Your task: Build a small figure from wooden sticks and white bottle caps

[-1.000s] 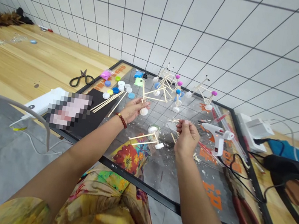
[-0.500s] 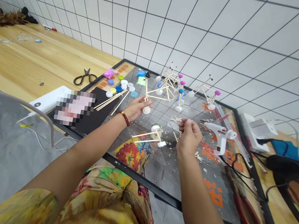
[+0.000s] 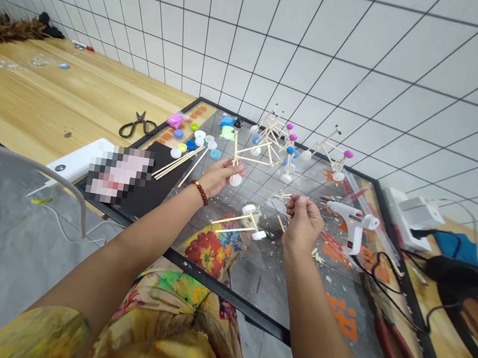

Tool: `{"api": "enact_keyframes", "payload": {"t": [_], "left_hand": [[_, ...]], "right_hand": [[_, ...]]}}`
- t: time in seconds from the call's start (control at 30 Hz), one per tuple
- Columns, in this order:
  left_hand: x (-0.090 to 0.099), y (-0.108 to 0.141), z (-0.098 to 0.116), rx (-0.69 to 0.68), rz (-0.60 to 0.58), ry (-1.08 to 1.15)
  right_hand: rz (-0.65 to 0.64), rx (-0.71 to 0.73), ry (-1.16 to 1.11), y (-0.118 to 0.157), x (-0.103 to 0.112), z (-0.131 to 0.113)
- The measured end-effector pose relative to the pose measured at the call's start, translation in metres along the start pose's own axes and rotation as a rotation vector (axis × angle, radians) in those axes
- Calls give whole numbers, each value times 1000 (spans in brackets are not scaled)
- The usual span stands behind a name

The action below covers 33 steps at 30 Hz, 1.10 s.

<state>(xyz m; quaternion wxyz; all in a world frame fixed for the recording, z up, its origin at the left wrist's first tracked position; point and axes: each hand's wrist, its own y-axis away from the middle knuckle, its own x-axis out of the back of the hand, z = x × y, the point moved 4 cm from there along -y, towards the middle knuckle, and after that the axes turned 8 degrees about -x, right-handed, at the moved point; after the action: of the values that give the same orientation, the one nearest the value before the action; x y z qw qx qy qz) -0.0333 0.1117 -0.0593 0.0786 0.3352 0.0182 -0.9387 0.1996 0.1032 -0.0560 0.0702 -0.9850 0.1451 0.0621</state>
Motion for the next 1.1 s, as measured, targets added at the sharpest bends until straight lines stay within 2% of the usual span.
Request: {"api": "enact_keyframes", "payload": {"t": [0.6,0.83,1.1], "left_hand": [[-2,1,2,-18,-23,-43],[-3,0,4,-28,-25,-53],[-1,0,4,-36,-36,-72]], "right_hand": [[-14,24,40,3,-5,-6],[-68,68,48,8,-12,-8],[-55,69,44,5,-7,-3]]}}
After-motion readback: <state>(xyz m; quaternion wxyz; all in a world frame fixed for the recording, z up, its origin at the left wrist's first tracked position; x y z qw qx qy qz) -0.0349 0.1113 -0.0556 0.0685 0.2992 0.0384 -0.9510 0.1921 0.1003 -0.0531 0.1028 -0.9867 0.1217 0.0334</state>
